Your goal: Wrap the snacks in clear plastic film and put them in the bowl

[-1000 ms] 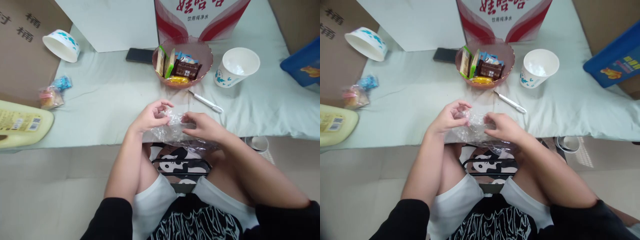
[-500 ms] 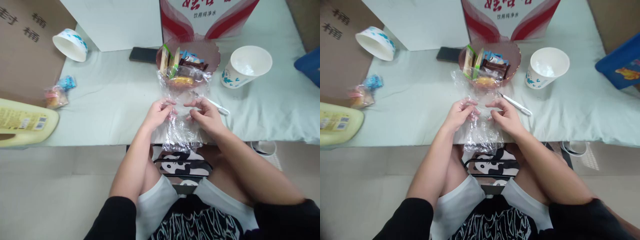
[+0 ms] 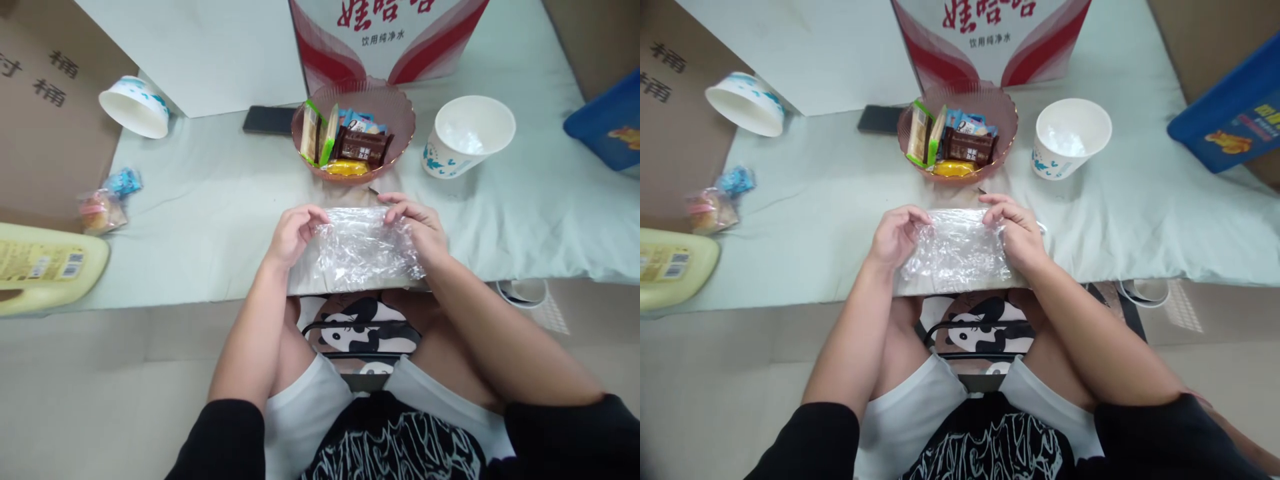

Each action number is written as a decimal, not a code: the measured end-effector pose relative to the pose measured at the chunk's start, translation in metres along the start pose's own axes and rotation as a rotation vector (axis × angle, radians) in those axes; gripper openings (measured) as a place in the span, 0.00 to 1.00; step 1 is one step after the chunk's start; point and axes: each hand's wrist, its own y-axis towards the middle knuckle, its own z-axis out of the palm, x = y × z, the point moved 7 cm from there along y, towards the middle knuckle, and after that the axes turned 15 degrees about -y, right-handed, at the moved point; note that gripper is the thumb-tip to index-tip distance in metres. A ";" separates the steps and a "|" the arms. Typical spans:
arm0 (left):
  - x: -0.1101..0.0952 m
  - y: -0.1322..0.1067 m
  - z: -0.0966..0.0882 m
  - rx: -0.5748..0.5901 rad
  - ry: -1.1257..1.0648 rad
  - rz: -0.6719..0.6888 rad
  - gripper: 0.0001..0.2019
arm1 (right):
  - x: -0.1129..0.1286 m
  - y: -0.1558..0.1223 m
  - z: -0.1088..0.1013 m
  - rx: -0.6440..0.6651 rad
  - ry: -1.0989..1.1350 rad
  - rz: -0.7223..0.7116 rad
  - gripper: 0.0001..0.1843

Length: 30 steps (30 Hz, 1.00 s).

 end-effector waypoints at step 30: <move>0.009 -0.008 0.002 -0.095 -0.176 -0.228 0.05 | -0.002 -0.008 0.010 0.196 0.150 0.147 0.08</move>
